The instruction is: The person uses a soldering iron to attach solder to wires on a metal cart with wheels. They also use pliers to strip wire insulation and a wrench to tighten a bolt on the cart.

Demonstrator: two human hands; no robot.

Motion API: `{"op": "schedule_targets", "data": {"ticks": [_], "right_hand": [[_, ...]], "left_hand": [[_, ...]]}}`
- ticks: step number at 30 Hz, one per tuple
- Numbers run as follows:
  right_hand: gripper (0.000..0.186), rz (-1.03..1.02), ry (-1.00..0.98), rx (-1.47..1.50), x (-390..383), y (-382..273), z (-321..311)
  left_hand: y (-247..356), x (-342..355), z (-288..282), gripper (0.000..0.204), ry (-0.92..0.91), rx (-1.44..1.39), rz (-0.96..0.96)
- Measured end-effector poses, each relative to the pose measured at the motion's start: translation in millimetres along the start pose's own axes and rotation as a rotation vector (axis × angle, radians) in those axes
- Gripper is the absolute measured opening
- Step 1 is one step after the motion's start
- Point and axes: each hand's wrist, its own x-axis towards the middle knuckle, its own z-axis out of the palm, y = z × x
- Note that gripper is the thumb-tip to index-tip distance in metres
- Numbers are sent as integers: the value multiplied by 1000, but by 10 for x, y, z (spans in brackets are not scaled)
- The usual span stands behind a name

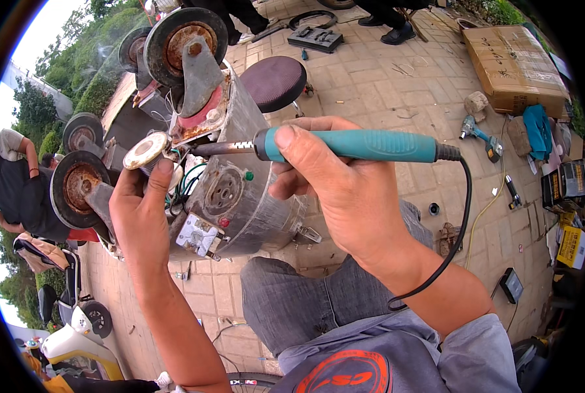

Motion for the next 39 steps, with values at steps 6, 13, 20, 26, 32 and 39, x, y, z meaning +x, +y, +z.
{"op": "schedule_targets", "data": {"ticks": [6, 13, 20, 26, 32, 39], "right_hand": [[35, -5, 19, -2, -8, -8, 13], [36, -4, 31, 30, -8, -37, 10], [34, -8, 32, 57, 2, -25, 26], [35, -5, 0, -12, 3, -39, 14], [37, -43, 4, -86, -3, -32, 17], [33, -159, 13, -127, -41, -55, 30]], "left_hand": [[-22, 9, 1, 25, 16, -21, 11], [2, 4, 1, 25, 42, 28, 27], [47, -8, -2, 25, 67, 60, 17], [-15, 15, -3, 25, 37, 11, 9], [-58, 23, -8, 25, 30, -20, 26], [-56, 25, -12, 27, 40, -15, 27]]}}
